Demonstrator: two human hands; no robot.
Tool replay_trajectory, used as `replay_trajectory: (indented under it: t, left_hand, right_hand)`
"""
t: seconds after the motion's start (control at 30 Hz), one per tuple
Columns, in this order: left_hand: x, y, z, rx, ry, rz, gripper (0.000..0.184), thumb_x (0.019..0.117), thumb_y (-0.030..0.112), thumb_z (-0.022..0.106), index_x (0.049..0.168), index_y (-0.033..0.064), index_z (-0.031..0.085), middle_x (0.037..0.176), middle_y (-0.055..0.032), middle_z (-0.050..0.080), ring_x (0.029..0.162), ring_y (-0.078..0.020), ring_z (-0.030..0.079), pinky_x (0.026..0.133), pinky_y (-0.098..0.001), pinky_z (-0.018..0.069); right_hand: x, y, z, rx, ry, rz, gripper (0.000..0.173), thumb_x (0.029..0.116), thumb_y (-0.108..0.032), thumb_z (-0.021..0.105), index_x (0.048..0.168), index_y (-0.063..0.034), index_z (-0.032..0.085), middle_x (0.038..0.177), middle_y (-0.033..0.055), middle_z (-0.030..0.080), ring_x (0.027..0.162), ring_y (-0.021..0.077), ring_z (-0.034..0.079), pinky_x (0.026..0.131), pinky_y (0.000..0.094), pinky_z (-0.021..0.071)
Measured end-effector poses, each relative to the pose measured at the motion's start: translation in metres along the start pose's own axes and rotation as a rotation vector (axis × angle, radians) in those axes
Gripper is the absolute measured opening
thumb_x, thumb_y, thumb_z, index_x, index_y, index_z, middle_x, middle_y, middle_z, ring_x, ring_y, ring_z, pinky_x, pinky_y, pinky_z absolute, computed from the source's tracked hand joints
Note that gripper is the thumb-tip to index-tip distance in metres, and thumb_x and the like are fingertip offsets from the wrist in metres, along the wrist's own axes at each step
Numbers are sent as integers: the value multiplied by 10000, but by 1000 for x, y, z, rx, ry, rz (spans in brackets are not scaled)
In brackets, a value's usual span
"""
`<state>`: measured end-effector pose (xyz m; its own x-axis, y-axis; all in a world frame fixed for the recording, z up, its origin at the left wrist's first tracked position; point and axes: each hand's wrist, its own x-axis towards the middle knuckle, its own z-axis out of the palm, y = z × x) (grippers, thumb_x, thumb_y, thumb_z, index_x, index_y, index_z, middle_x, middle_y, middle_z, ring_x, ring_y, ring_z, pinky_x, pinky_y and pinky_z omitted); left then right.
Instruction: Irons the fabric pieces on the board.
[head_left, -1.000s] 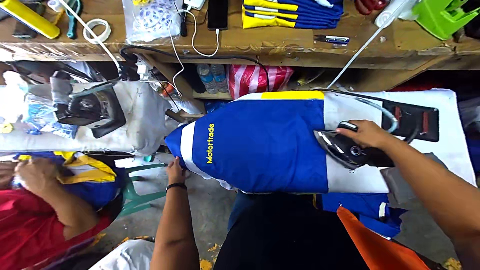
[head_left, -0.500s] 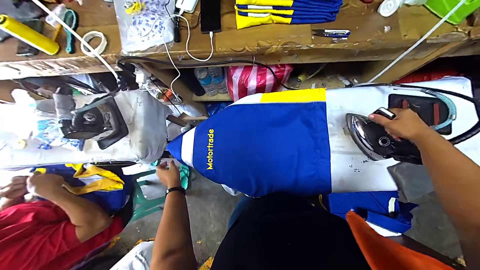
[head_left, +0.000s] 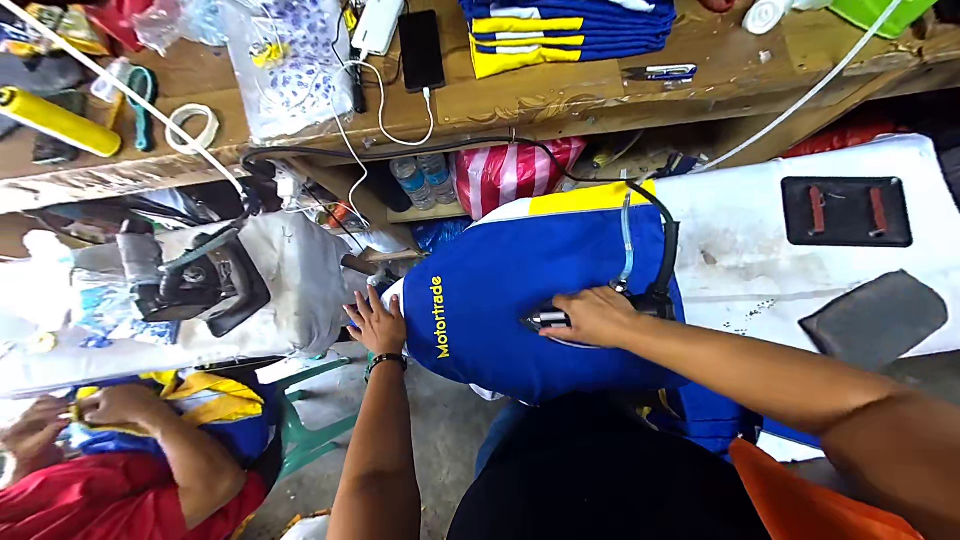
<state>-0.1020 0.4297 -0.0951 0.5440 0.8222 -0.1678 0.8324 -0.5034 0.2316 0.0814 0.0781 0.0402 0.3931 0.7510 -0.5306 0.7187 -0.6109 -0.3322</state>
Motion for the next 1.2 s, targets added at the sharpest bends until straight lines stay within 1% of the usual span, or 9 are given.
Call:
replay_trajectory:
  t: [0.13, 0.3, 0.43, 0.53, 0.63, 0.73, 0.87, 1.03, 1.2]
  left_hand:
    - [4, -3, 1, -40, 6, 9, 627, 1088, 499, 352, 1629, 185, 306, 1705, -145, 217, 1575, -440, 104, 1164, -756, 133]
    - [8, -11, 10, -53, 39, 52, 667, 1075, 553, 335, 1620, 170, 324, 1695, -158, 239, 1568, -455, 116, 1151, -772, 147]
    - [10, -11, 12, -48, 43, 21, 647, 1074, 553, 343, 1622, 208, 328, 1705, -119, 232, 1580, -420, 105, 1164, -756, 125]
    - [10, -11, 11, -40, 50, 30, 637, 1069, 556, 363, 1609, 216, 363, 1696, -123, 258, 1577, -426, 118, 1166, -753, 127]
    - [9, -10, 11, -53, 61, 41, 638, 1069, 539, 373, 1602, 187, 378, 1687, -145, 275, 1570, -446, 131, 1162, -757, 136]
    - [10, -11, 12, -32, 59, 29, 639, 1074, 534, 349, 1607, 181, 364, 1690, -140, 269, 1573, -438, 126, 1167, -750, 135]
    - [9, -9, 8, -6, 38, 18, 649, 1081, 530, 333, 1613, 159, 347, 1693, -157, 251, 1573, -447, 113, 1178, -739, 122]
    - [6, -4, 5, 35, 15, -20, 655, 1085, 533, 326, 1626, 163, 314, 1701, -170, 215, 1574, -455, 91, 1173, -748, 122]
    - [-5, 9, -2, 7, 18, -145, 741, 1074, 529, 367, 1635, 64, 230, 1705, -250, 83, 1575, -466, 43, 1190, -723, 131]
  right_hand:
    - [51, 5, -42, 83, 150, 169, 649, 993, -653, 526, 1112, -29, 661, 923, 228, 694, 940, 440, 692, 767, 619, 522]
    - [99, 26, -82, 189, 224, 296, 689, 991, -670, 507, 1110, -11, 665, 1076, 246, 683, 1067, 438, 659, 838, 651, 495]
    - [73, 16, -65, 165, 108, 205, 646, 992, -642, 543, 1091, -14, 663, 995, 233, 676, 986, 438, 667, 792, 657, 505]
    - [25, 1, -18, 103, 64, 108, 594, 942, -661, 608, 1052, -84, 697, 860, 150, 691, 857, 364, 695, 727, 599, 544]
    - [-14, 3, 13, 72, 7, 74, 636, 970, -690, 526, 1090, -82, 672, 851, 146, 682, 861, 357, 685, 752, 567, 523]
    - [-30, 33, 12, 75, 78, 144, 599, 979, -653, 550, 1072, -76, 681, 821, 143, 686, 842, 351, 694, 737, 560, 529]
    - [-47, 101, 8, 54, 257, 224, 514, 936, -610, 656, 949, -97, 692, 709, 108, 650, 710, 328, 681, 615, 554, 521]
    - [-62, 169, -15, 55, 209, 297, 570, 974, -602, 598, 1009, -38, 674, 798, 201, 672, 813, 419, 686, 692, 607, 508]
    - [-39, 191, -48, 208, 313, 498, 660, 993, -641, 534, 1049, 4, 662, 945, 271, 677, 944, 476, 672, 743, 666, 492]
